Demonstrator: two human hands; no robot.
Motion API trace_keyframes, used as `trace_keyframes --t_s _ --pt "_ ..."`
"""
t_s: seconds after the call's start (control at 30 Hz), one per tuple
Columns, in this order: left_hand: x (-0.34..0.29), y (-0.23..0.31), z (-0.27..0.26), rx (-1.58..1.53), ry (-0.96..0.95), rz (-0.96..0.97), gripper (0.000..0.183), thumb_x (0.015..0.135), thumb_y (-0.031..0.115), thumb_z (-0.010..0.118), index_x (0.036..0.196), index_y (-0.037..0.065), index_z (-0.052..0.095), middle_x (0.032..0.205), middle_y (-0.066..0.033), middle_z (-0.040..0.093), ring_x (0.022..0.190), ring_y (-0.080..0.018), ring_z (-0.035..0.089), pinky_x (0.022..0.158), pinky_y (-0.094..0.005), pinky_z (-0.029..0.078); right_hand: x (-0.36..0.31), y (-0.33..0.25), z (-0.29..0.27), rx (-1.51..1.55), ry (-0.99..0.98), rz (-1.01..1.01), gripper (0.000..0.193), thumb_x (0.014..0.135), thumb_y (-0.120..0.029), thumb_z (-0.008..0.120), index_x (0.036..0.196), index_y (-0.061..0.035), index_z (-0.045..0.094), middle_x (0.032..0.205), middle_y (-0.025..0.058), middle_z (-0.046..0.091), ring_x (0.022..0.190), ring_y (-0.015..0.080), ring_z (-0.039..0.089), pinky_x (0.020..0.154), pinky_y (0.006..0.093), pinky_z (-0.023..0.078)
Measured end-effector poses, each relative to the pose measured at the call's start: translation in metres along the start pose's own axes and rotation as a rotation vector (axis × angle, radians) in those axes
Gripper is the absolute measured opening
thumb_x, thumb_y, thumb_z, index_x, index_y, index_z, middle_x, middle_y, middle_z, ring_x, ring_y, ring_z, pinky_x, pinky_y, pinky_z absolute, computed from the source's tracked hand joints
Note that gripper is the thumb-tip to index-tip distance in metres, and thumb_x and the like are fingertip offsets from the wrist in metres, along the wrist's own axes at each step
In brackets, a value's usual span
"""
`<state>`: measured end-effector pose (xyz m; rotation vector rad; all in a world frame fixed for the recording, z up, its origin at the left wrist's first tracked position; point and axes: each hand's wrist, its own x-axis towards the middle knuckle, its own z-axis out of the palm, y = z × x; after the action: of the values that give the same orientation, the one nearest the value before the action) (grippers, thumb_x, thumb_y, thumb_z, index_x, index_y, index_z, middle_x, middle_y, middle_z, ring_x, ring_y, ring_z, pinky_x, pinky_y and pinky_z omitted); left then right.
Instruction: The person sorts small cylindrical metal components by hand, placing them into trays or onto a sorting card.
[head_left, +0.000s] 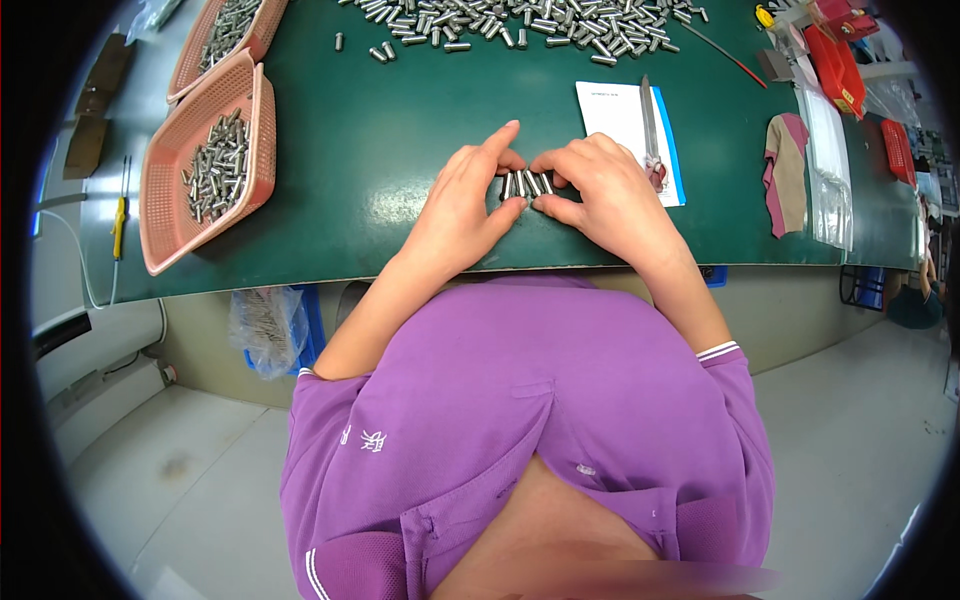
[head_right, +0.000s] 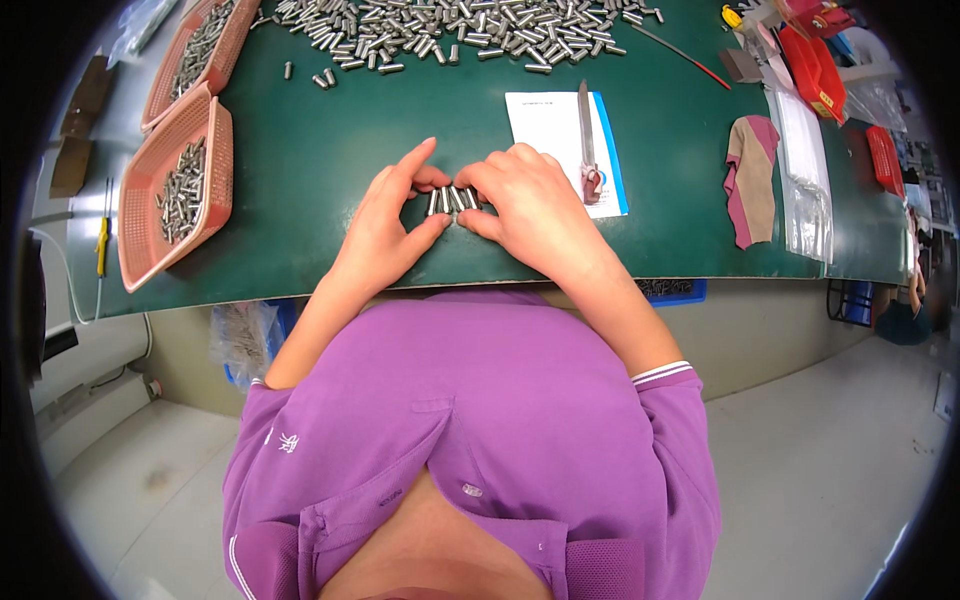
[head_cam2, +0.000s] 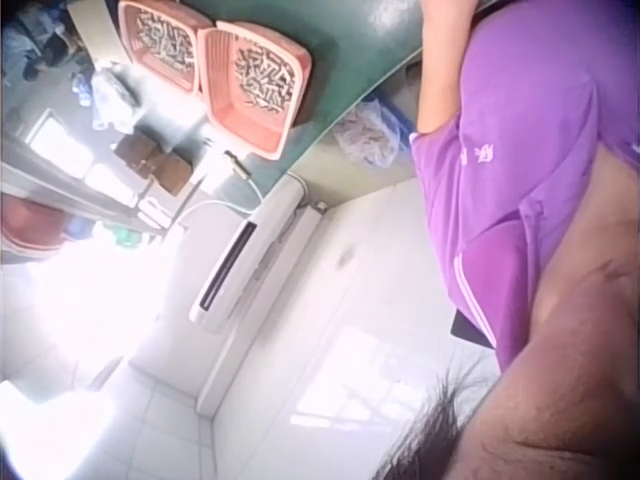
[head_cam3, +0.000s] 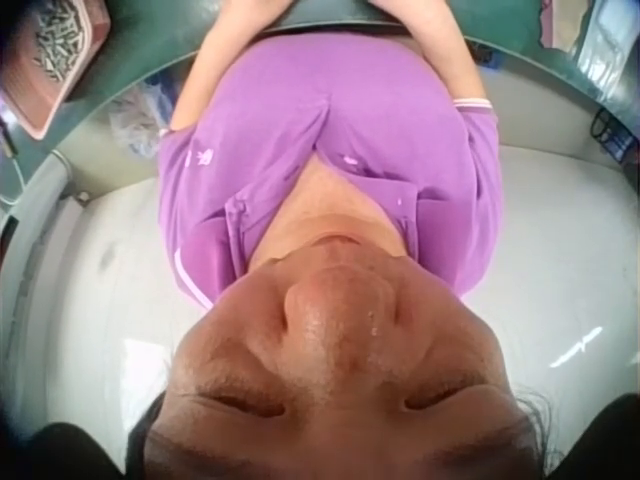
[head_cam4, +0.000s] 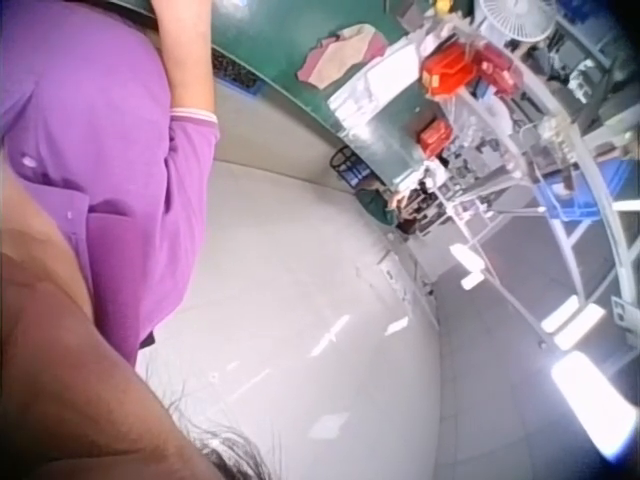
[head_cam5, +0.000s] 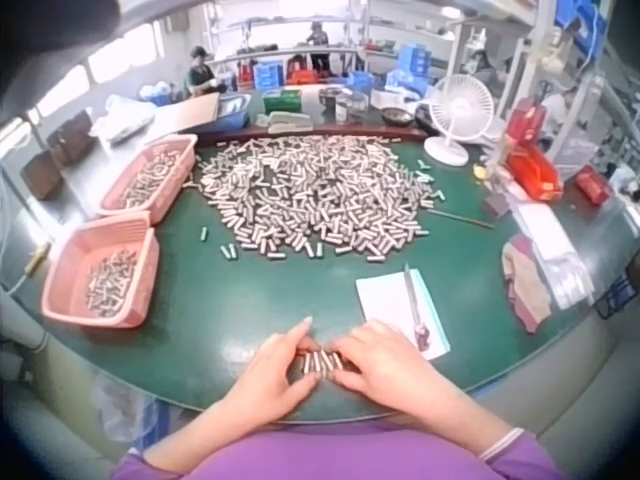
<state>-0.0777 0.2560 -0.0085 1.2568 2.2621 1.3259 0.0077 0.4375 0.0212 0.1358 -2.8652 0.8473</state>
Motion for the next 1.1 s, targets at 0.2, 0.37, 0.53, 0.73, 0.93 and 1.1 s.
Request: trace_keyframes --t_s 0.2,0.37,0.53,0.73,0.93,1.1 --pt "-0.007 0.008 -0.021 0.195 0.024 0.028 0.082 0.067 0.001 0.076 0.14 0.007 0.04 0.117 -0.0093 0.058 0.102 -0.0241 0.054 0.089 -0.0359 0.046 -0.002 -0.004 0.002 0.042 0.043 0.019 0.034 0.07 -0.015 0.076 0.101 -0.0103 0.063 0.079 0.0017 0.061 0.083 0.0254 0.055 0.078 0.0386 0.044" --pt "-0.022 0.008 -0.038 0.213 -0.009 -0.132 0.078 0.066 0.002 0.077 0.137 0.008 0.044 0.114 -0.0095 0.058 0.1 -0.026 0.054 0.087 -0.0366 0.047 -0.002 -0.004 0.004 0.031 0.074 0.011 0.033 0.071 -0.014 0.075 0.102 -0.0111 0.062 0.08 0.0007 0.061 0.085 0.0249 0.055 0.078 0.0385 0.044" --pt "-0.029 -0.006 -0.036 0.261 0.144 -0.109 0.07 0.067 0.008 0.079 0.131 0.008 0.051 0.113 -0.0098 0.058 0.098 -0.0277 0.054 0.083 -0.0372 0.047 -0.001 -0.006 0.007 0.017 0.067 0.019 0.035 0.072 -0.015 0.075 0.104 -0.0122 0.062 0.081 0.0009 0.061 0.087 0.0249 0.055 0.078 0.0382 0.044" --pt "-0.01 -0.014 -0.038 0.353 0.124 0.084 0.042 0.074 0.011 0.074 0.113 0.006 0.061 0.107 -0.0108 0.058 0.096 -0.0291 0.056 0.081 -0.0382 0.048 0.004 -0.013 0.013 0.021 0.056 -0.013 0.042 0.071 -0.019 0.077 0.109 -0.0095 0.061 0.095 0.0079 0.056 0.091 0.0279 0.056 0.079 0.0399 0.046" --pt "-0.014 -0.005 -0.017 0.241 0.182 0.026 0.042 0.075 0.005 0.072 0.115 0.005 0.058 0.095 -0.0095 0.059 0.087 -0.0268 0.057 0.076 -0.0367 0.048 0.007 -0.021 0.018 0.113 0.03 0.071 0.043 0.072 -0.018 0.077 0.11 -0.007 0.059 0.102 0.0106 0.052 0.093 0.0303 0.056 0.079 0.04 0.048" --pt "-0.021 -0.001 -0.02 0.231 0.138 0.04 0.053 0.073 0.001 0.069 0.124 0.005 0.054 0.099 -0.0097 0.059 0.093 -0.0271 0.056 0.084 -0.0374 0.046 0.01 -0.026 0.02 0.143 0.011 0.068 0.041 0.074 -0.018 0.075 0.111 -0.0102 0.059 0.102 0.0099 0.052 0.09 0.0288 0.057 0.077 0.0397 0.048"
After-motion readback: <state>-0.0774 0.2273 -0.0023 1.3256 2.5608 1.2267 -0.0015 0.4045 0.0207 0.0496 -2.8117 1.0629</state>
